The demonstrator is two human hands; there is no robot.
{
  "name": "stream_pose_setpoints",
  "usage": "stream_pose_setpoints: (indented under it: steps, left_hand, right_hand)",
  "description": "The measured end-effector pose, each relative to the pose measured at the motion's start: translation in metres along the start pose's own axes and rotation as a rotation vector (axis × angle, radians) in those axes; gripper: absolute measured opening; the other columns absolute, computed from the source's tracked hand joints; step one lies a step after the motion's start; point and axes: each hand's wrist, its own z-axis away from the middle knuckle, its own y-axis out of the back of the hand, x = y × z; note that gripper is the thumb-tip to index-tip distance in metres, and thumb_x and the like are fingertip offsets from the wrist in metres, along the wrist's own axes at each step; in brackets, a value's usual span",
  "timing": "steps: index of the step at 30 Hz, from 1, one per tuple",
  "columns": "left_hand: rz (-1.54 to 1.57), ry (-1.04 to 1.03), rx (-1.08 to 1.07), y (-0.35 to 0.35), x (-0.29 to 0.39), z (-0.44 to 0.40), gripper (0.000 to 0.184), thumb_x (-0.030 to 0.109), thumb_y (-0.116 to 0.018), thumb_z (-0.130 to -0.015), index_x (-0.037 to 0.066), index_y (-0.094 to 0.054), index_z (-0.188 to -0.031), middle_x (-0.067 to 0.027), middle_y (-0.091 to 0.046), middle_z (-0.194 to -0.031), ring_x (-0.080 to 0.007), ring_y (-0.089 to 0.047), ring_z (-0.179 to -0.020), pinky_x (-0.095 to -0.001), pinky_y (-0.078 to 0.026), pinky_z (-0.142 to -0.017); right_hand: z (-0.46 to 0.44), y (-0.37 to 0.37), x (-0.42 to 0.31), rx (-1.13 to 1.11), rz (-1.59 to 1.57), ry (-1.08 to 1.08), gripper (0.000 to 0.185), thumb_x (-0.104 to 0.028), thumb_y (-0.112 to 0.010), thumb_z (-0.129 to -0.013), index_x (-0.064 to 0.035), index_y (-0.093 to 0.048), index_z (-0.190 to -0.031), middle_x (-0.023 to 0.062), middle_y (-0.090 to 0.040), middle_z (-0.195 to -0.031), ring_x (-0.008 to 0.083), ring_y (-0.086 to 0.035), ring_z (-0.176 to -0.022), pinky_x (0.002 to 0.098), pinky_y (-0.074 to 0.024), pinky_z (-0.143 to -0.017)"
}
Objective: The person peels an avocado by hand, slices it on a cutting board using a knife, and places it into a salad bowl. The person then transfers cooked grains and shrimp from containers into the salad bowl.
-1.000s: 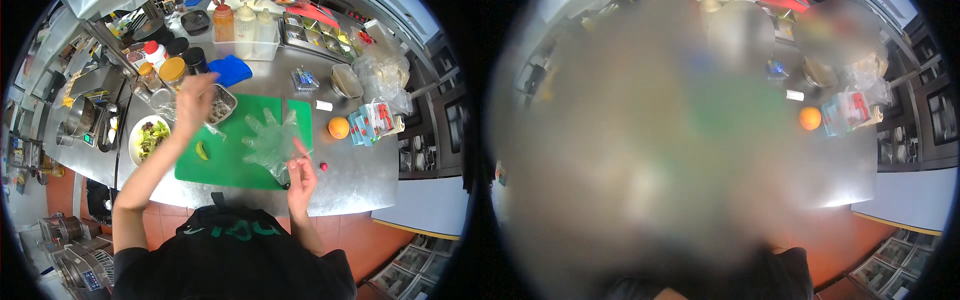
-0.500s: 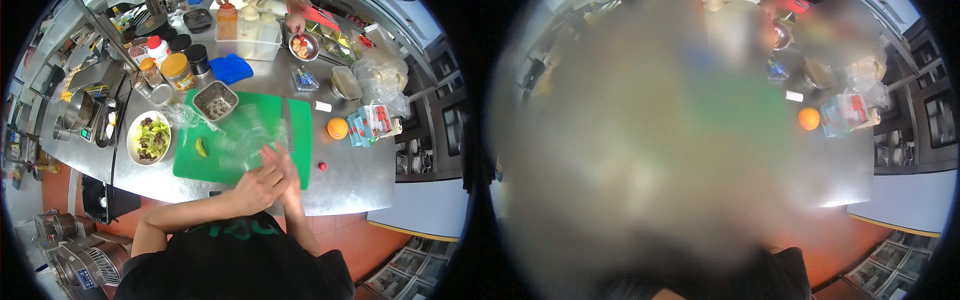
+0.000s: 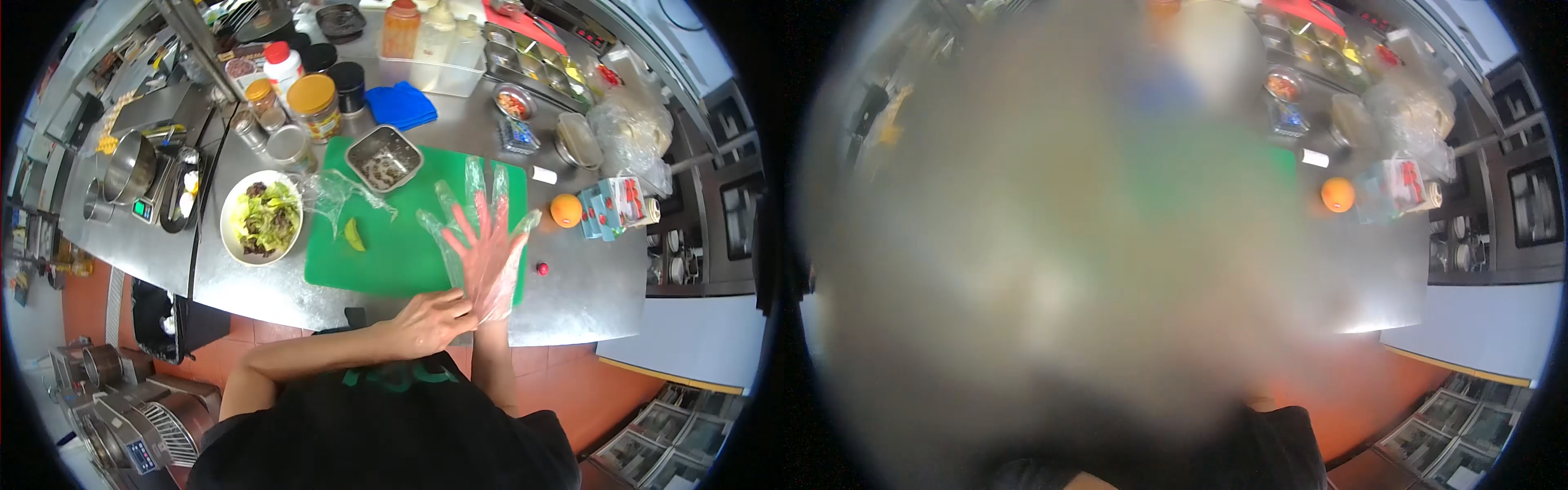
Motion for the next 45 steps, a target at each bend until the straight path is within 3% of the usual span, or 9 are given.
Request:
stream_pose_setpoints:
  steps: [5, 10, 13, 16, 27, 30, 32, 35, 45]
  left_hand:
    - [0.003, 0.049, 0.094, 0.014, -0.013, -0.009, 0.018, 0.008, -0.059, -0.065, 0.008, -0.057, -0.084, -0.0031, -0.053, -0.086, -0.0207, -0.053, -0.086, -0.0322, -0.050, -0.065]
    - [-0.101, 0.575, 0.488, 0.101, -0.109, 0.001, 0.016, 0.018, -0.067, -0.077, 0.007, -0.065, -0.089, -0.0091, -0.063, -0.086, -0.0251, -0.063, -0.075, -0.0344, -0.050, -0.064]
    - [-0.292, 0.950, 0.704, 0.125, -0.196, 0.001, 0.021, 0.021, -0.071, -0.075, 0.006, -0.067, -0.088, -0.0132, -0.065, -0.081, -0.0274, -0.065, -0.076, -0.0392, -0.050, -0.066]
    - [-0.361, 0.928, 0.442, 0.101, -0.247, 0.000, 0.016, 0.016, -0.069, -0.073, 0.006, -0.067, -0.085, -0.0170, -0.064, -0.077, -0.0331, -0.063, -0.076, -0.0440, -0.048, -0.067]
    - [-0.241, 0.643, 0.695, 0.079, -0.201, -0.037, 0.009, 0.006, -0.066, -0.068, 0.002, -0.062, -0.076, -0.0200, -0.060, -0.075, -0.0389, -0.058, -0.070, -0.0469, -0.045, -0.064]
    - [-0.229, 0.632, 0.736, 0.084, -0.176, -0.042, 0.009, 0.005, -0.065, -0.068, 0.001, -0.059, -0.072, -0.0186, -0.060, -0.077, -0.0390, -0.058, -0.070, -0.0473, -0.046, -0.063]
    - [-0.263, 0.606, 0.707, 0.085, -0.167, -0.038, 0.009, 0.004, -0.064, -0.069, 0.000, -0.055, -0.068, -0.0178, -0.059, -0.075, -0.0385, -0.059, -0.070, -0.0475, -0.046, -0.062]
    - [-0.251, 0.650, 0.728, 0.089, -0.151, -0.028, 0.008, 0.004, -0.063, -0.071, 0.000, -0.057, -0.072, -0.0179, -0.060, -0.077, -0.0384, -0.060, -0.070, -0.0475, -0.046, -0.061]
    - [-0.253, 0.611, 0.727, 0.102, -0.133, -0.021, 0.016, 0.016, -0.067, -0.076, 0.003, -0.059, -0.077, -0.0168, -0.060, -0.077, -0.0379, -0.059, -0.068, -0.0470, -0.045, -0.060]
  right_hand:
    - [-0.066, -0.020, 0.006, -0.388, -0.169, -0.176, 0.088, -0.072, -0.034, -0.083, -0.0170, -0.009, -0.147, 0.0165, -0.016, -0.149, 0.0375, -0.031, -0.130, 0.0549, -0.0343, -0.098]
    - [-0.132, -0.054, -0.008, -0.213, 1.413, 0.403, 0.050, -0.042, -0.054, -0.085, -0.0071, -0.054, -0.122, 0.0200, -0.055, -0.119, 0.0329, -0.060, -0.099, 0.0396, -0.0499, -0.078]
    - [-0.179, -0.053, 0.025, -0.616, 1.548, 0.024, 0.028, -0.024, -0.055, -0.082, -0.0050, -0.066, -0.099, 0.0182, -0.064, -0.094, 0.0305, -0.063, -0.091, 0.0365, -0.0493, -0.079]
    - [-0.202, -0.070, 0.077, -0.941, 2.112, -0.091, 0.024, -0.017, -0.050, -0.082, -0.0044, -0.067, -0.093, 0.0187, -0.065, -0.092, 0.0308, -0.062, -0.092, 0.0394, -0.0489, -0.081]
    - [-0.186, -0.008, 0.077, -1.141, 2.215, -0.054, 0.017, -0.010, -0.052, -0.075, -0.0015, -0.066, -0.079, 0.0204, -0.065, -0.088, 0.0345, -0.063, -0.078, 0.0421, -0.0490, -0.071]
    - [-0.202, 0.027, 0.090, -1.529, 1.929, 0.150, 0.017, -0.008, -0.055, -0.070, -0.0019, -0.063, -0.083, 0.0160, -0.065, -0.080, 0.0300, -0.060, -0.068, 0.0405, -0.0475, -0.062]
    - [-0.174, 0.000, 0.067, -0.806, 1.354, -0.548, 0.018, -0.011, -0.058, -0.075, -0.0053, -0.059, -0.092, 0.0053, -0.059, -0.073, 0.0178, -0.054, -0.062, 0.0353, -0.0444, -0.055]
    - [-0.141, -0.040, 0.043, -0.410, 0.648, -0.804, 0.020, -0.020, -0.061, -0.082, -0.0079, -0.055, -0.097, -0.0030, -0.051, -0.071, 0.0083, -0.047, -0.061, 0.0272, -0.0417, -0.053]
    - [-0.135, -0.023, 0.049, -0.377, 0.117, -0.710, 0.010, -0.019, -0.061, -0.086, -0.0105, -0.057, -0.091, -0.0022, -0.055, -0.073, 0.0088, -0.051, -0.061, 0.0213, -0.0393, -0.048]
